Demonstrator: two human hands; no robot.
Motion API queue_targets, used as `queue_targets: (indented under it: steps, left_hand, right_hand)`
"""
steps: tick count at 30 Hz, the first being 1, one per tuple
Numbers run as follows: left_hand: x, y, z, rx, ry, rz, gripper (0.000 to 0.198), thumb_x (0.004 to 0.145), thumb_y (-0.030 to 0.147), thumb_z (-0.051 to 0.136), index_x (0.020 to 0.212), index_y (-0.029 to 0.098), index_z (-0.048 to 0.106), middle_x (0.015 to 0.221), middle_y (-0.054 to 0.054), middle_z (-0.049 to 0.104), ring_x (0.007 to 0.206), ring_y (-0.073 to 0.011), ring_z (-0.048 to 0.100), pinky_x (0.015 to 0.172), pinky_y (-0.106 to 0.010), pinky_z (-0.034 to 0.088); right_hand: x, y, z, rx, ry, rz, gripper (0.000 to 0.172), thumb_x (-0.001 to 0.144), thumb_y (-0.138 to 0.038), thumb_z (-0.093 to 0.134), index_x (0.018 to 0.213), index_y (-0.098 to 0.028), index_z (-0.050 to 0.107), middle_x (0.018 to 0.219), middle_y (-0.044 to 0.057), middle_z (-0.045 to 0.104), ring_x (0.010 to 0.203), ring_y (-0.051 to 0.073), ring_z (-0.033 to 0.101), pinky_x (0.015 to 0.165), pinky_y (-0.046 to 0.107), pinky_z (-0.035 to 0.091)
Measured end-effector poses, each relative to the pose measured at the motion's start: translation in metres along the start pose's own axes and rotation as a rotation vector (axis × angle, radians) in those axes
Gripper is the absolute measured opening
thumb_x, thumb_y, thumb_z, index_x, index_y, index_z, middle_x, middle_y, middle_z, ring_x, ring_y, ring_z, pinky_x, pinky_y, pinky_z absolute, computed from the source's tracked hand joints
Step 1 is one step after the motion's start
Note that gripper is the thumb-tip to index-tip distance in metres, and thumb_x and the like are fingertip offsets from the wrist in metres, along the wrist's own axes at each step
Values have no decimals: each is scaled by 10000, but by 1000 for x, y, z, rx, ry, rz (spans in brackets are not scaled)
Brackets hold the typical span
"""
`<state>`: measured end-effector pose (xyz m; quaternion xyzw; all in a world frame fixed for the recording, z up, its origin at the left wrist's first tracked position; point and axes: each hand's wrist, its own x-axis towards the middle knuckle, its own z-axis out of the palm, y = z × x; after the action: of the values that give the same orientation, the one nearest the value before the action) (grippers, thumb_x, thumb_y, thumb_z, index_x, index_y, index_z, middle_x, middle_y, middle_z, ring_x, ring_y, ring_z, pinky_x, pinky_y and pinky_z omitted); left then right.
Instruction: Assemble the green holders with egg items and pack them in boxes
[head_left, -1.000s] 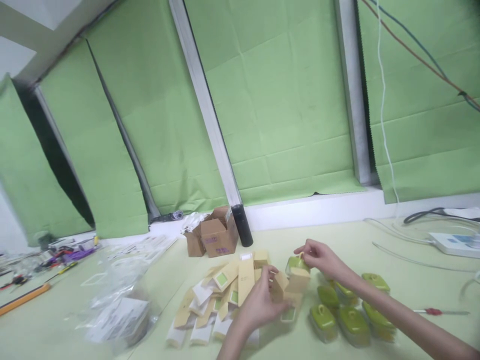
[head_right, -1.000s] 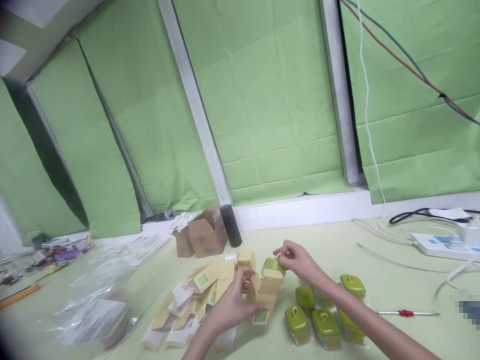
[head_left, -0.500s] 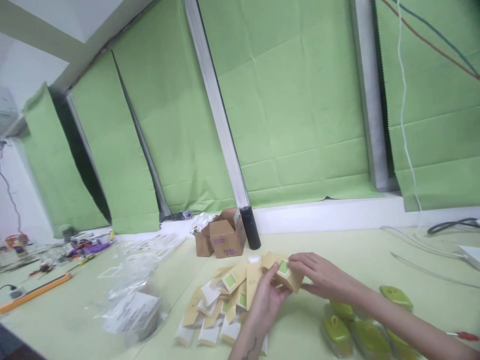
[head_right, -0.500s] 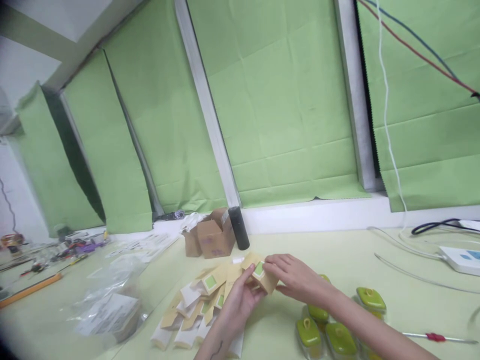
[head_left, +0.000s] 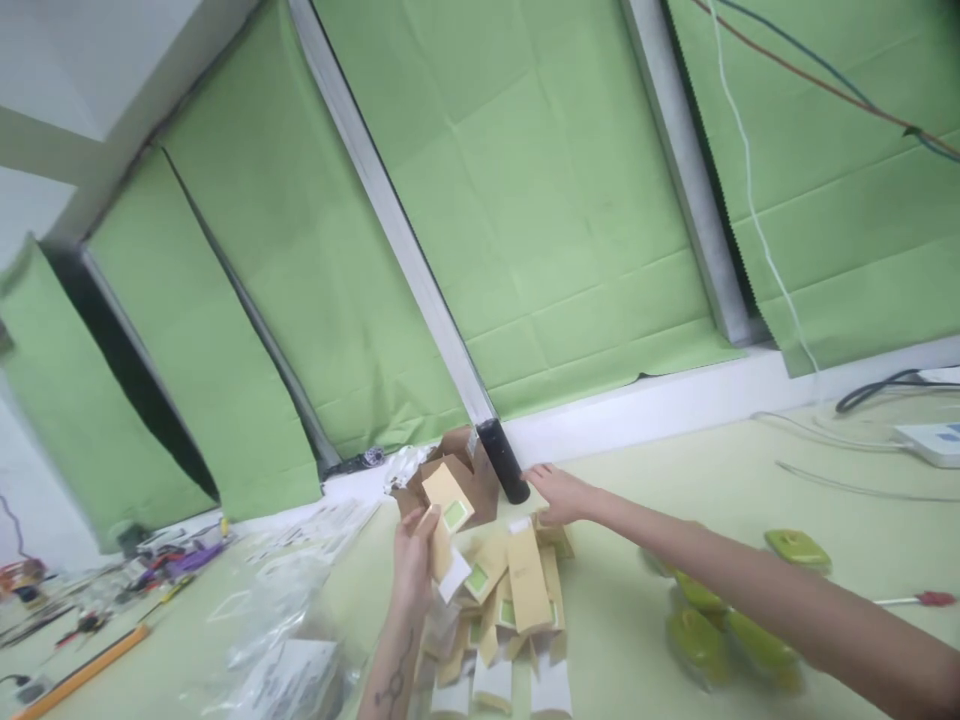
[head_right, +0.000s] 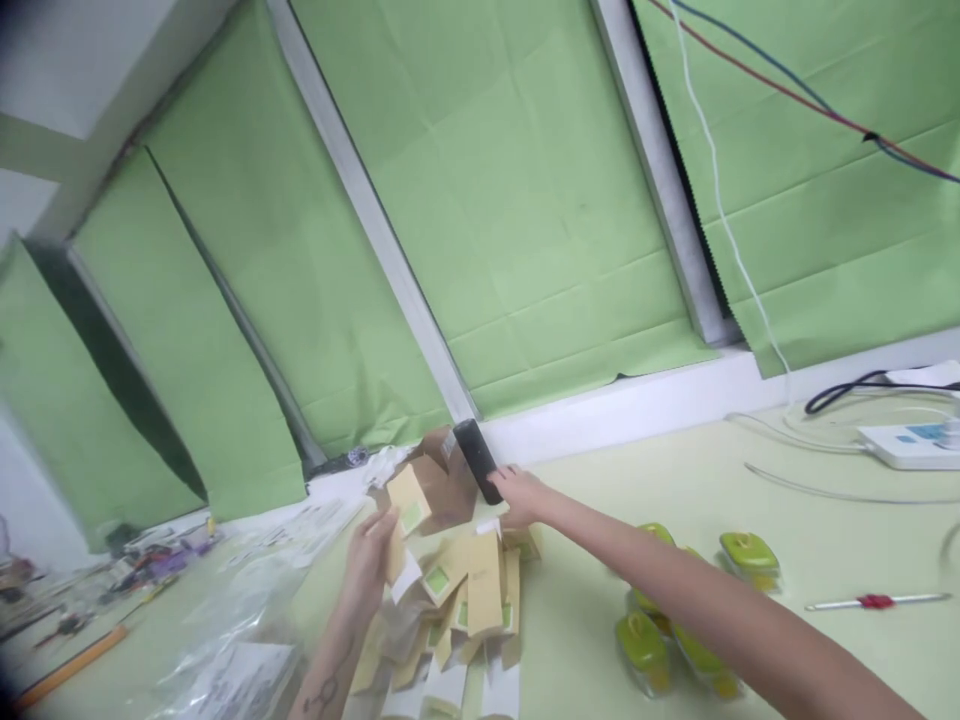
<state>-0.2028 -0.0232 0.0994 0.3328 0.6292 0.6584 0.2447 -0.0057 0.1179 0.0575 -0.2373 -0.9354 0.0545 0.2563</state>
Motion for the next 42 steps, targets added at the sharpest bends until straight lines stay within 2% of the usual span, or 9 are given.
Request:
queue_targets:
  steps: [6,11,15,23,29,33,35,37,42]
  left_hand:
    - [26,-23,-22,571,-167,5,210,845,274,602,1011,144,599,1041,-53,631,934,-196,606,849,-419,482]
    - [24,-35,-21,823,-206,142,664,532,75,736,1160,196,560,1279,-128,502,1264,-363,366,1048,-549,209]
    - [23,-25,-10,762,-217,292,511,509,116,695,1005,217,623,1263,-111,515,1276,-372,336,1062,-530,178]
    - [-33,22,34,234,-89,594,281,881,424,364,1077,232,427,1129,-70,527,1064,-225,512,883,-309,421]
    - [-95,2,111,228,-456,589,237,807,308,532,1018,202,556,1050,-72,595,1035,-215,549,962,-338,400]
    - [-113,-37,150,387,-627,407,766,626,183,685,1329,87,395,1383,-196,401,1336,-299,304,1093,-392,265]
    - [-114,-53,159,423,-622,263,991,614,181,692,1433,51,151,1493,-228,200,1407,-308,138,1122,-402,197]
    - [-112,-62,159,328,-628,156,1017,640,175,670,1446,76,59,1479,-220,239,1376,-296,244,1094,-391,256]
    - [-119,-69,143,160,-753,239,832,602,87,676,1359,187,346,1351,-95,476,1245,-248,439,1037,-319,335]
  right_hand:
    - [31,9,50,49,-276,139,309,916,-309,568,1191,-169,546,1192,75,584,989,216,610,823,425,521]
    - [23,23,72,100,-318,171,302,914,-311,570,1179,-167,553,1189,74,585,995,218,606,830,428,516]
    - [-9,66,57,171,-290,205,313,915,-308,569,1196,-173,544,1213,77,573,1013,223,599,841,435,511]
    - [-87,139,-9,230,-172,282,286,911,-303,575,1161,-165,564,1182,72,590,995,216,606,831,426,515]
    - [-102,116,-36,297,-39,221,243,904,-285,581,1118,-169,579,1172,65,586,1000,211,593,840,421,503]
    - [-108,87,-45,385,-31,174,374,693,-150,706,1051,-158,595,1109,73,582,960,219,585,794,362,517]
    - [-113,73,-51,431,-36,173,442,646,-119,675,1077,-165,592,1097,78,590,961,224,587,802,354,519]
    - [-123,60,-59,471,-41,181,482,686,-147,629,1163,-177,563,1133,84,590,988,226,587,834,365,515]
    - [-164,20,-75,489,-92,174,545,750,-246,645,1277,-260,511,1240,64,528,1075,237,556,901,374,494]
